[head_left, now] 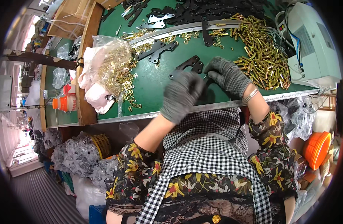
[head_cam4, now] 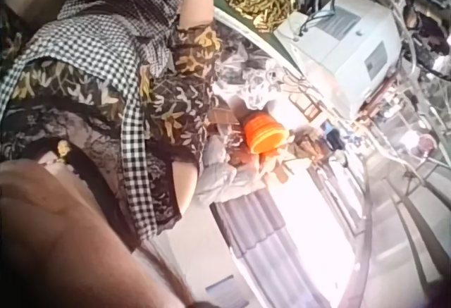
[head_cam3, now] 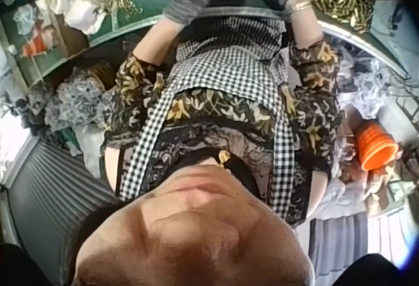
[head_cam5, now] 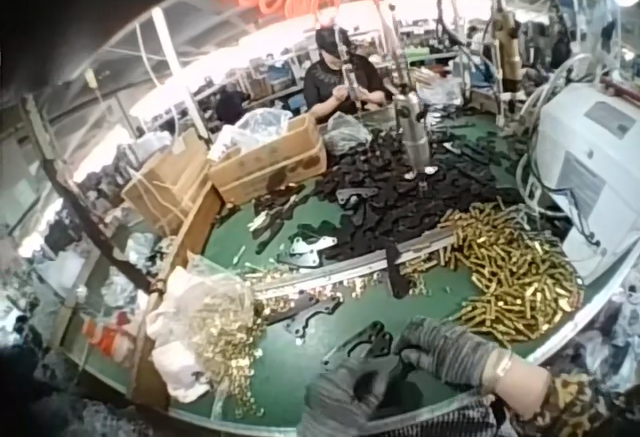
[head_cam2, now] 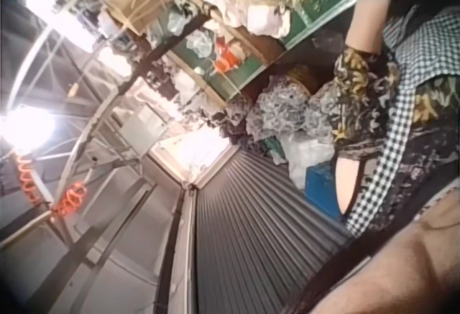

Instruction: Assembling hardware components by placing metal washers onto black brackets and securing them.

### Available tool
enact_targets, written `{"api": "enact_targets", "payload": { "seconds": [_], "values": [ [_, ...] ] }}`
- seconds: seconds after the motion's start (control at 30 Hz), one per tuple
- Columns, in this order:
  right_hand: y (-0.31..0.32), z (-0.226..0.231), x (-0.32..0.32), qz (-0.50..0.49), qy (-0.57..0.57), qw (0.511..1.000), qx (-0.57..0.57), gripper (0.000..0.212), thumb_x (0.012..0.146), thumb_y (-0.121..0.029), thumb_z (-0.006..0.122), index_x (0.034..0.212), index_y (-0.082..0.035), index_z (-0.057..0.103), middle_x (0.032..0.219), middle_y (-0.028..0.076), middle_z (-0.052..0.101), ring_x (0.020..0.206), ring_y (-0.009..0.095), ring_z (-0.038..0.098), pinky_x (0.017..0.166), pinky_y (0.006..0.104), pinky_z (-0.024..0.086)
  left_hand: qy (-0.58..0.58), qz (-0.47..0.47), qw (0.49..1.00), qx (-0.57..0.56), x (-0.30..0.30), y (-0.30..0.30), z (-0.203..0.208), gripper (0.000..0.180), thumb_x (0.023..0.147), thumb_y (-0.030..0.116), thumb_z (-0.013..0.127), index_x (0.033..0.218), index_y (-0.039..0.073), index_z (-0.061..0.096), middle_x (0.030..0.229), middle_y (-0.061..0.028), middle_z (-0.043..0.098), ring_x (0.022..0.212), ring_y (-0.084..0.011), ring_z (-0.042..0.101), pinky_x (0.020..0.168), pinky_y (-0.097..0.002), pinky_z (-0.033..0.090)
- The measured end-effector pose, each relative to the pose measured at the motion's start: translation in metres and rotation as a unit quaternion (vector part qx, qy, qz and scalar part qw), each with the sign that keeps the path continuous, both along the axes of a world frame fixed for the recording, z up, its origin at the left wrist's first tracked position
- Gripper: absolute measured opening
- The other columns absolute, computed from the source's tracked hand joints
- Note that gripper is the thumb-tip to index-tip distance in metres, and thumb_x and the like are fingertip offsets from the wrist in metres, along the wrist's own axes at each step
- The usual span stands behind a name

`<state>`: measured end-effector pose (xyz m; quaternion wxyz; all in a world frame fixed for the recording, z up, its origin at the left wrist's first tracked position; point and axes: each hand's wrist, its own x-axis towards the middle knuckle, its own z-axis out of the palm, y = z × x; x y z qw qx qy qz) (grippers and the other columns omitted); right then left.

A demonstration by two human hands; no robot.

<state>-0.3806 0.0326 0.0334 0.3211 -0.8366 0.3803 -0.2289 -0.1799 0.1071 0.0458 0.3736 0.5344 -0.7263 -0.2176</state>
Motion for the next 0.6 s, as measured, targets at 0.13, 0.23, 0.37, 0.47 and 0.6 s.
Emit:
{"api": "enact_targets", "payload": {
  "seconds": [0.13,0.23,0.37,0.47,0.6],
  "values": [
    [0.012,0.002,0.021,-0.036,0.021,0.996,-0.077,0.016,0.083,-0.012,0.066,0.098,-0.006,0.065,0.093,0.012,0.062,0.092,0.030,0.062,0.084,0.0387,0.050,-0.296,0.204,0.931,-0.058,0.053,-0.056,0.007,0.024,0.081,0.013,0.073,0.102,0.005,0.067,0.101,-0.0165,0.065,0.093,-0.0310,0.064,0.084,-0.0381,0.052],
    [0.026,0.007,0.034,-0.133,0.212,0.956,-0.155,0.030,0.084,-0.029,0.066,0.107,-0.011,0.065,0.109,0.010,0.060,0.109,0.030,0.055,0.097,0.0412,0.044,-0.334,0.186,0.924,0.000,0.074,-0.086,0.003,0.026,0.081,0.015,0.074,0.104,0.005,0.066,0.104,-0.0181,0.064,0.096,-0.0323,0.063,0.086,-0.0394,0.051],
    [0.038,0.024,0.031,-0.060,0.158,0.980,-0.102,0.037,0.083,-0.036,0.066,0.111,-0.012,0.064,0.114,0.010,0.058,0.111,0.029,0.054,0.097,0.0412,0.043,-0.293,0.067,0.946,0.125,0.096,-0.122,-0.007,0.029,0.081,0.020,0.074,0.106,0.007,0.065,0.100,-0.0179,0.066,0.095,-0.0323,0.064,0.085,-0.0407,0.050],
    [0.053,0.024,0.029,0.013,0.149,0.981,-0.120,0.044,0.077,-0.033,0.071,0.114,-0.011,0.065,0.116,0.010,0.056,0.109,0.029,0.054,0.095,0.0418,0.045,-0.378,0.025,0.918,0.116,0.096,-0.135,0.009,0.028,0.079,0.023,0.075,0.099,0.005,0.067,0.094,-0.0173,0.068,0.089,-0.0335,0.065,0.082,-0.0407,0.051],
    [0.061,0.010,0.042,0.014,0.131,0.985,-0.115,0.048,0.074,-0.029,0.074,0.117,-0.010,0.064,0.121,0.010,0.055,0.107,0.031,0.055,0.095,0.0432,0.046,-0.492,0.008,0.863,0.117,0.084,-0.141,0.019,0.027,0.077,0.028,0.075,0.086,0.003,0.070,0.088,-0.0181,0.068,0.084,-0.0349,0.066,0.079,-0.0416,0.052]
  ]
}}
